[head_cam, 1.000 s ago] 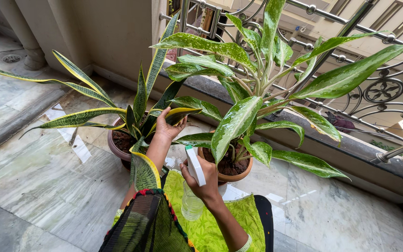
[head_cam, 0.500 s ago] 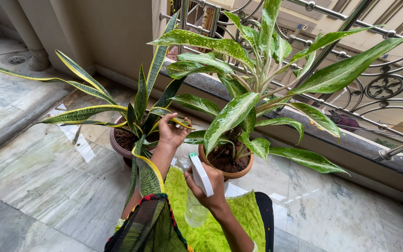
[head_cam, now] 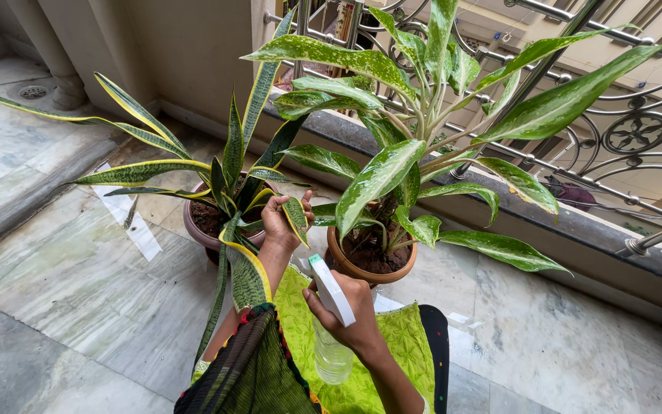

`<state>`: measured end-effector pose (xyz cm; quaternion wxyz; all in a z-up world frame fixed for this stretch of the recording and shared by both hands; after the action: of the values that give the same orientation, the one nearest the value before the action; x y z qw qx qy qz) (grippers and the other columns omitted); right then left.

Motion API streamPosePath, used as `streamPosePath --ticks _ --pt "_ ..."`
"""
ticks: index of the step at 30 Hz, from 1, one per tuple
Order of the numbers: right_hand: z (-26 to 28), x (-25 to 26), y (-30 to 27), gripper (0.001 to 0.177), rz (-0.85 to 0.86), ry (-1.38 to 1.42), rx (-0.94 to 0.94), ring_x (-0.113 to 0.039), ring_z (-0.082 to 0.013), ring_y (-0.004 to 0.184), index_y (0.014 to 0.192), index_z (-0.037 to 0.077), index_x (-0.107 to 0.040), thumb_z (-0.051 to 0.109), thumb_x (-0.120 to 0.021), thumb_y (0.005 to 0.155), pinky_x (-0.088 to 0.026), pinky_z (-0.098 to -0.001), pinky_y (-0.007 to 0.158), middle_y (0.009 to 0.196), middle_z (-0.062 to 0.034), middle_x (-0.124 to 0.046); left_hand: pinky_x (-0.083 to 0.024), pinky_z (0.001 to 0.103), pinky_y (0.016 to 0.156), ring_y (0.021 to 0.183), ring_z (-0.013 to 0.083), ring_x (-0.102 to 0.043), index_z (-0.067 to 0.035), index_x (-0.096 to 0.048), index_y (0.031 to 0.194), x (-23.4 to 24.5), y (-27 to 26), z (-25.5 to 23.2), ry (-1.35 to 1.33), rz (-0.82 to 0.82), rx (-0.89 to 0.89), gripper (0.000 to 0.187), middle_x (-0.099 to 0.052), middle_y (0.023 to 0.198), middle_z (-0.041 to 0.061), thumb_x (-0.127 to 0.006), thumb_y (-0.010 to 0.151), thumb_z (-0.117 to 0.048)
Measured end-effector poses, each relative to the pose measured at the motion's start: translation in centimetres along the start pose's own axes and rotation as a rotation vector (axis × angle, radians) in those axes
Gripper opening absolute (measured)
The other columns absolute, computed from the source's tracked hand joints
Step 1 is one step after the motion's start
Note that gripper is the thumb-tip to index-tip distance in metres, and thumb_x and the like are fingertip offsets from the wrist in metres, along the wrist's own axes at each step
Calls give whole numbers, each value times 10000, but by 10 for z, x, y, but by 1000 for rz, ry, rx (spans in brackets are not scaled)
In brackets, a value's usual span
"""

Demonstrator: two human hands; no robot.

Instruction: The person sprays water on the leaves of a potted plant using a spray bottle. They hold the leaves with one hand and spray with the other, moving around the plant to cover different leaves.

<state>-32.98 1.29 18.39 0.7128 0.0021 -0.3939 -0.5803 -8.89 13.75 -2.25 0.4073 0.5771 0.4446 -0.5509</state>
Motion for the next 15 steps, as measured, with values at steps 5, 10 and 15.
streamPosePath --ticks 5,10,15 --pt "-3 2 -2 202 20 5 3 -720 -259 584 839 32 -700 213 -791 832 -551 -362 569 691 -122 -704 -533 308 676 807 201 -629 121 -483 1325 5 -4 5 27 -87 -63 677 -666 1205 191 -559 788 -283" --pt "-8 0 -2 205 29 -4 -29 -736 -239 579 832 45 -709 234 -789 829 -560 -353 562 684 -112 -713 -542 319 696 844 207 -639 135 -493 1379 0 -8 13 -36 -36 -22 694 -623 1211 162 -558 817 -267" --pt "-10 -1 -4 206 31 -57 -31 -722 -247 575 821 41 -705 228 -793 825 -555 -359 568 676 -117 -709 -549 333 712 854 218 -641 149 -494 1385 0 -9 14 -34 8 -33 700 -612 1205 169 -558 825 -265"
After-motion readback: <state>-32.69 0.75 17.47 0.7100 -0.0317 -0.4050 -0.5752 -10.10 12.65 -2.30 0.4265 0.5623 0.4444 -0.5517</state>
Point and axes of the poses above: each hand's wrist, its own y-axis towards the middle knuckle, its own x-axis out of the back of the hand, z = x × y, the point moved 8 cm from there along y, towards the middle knuckle
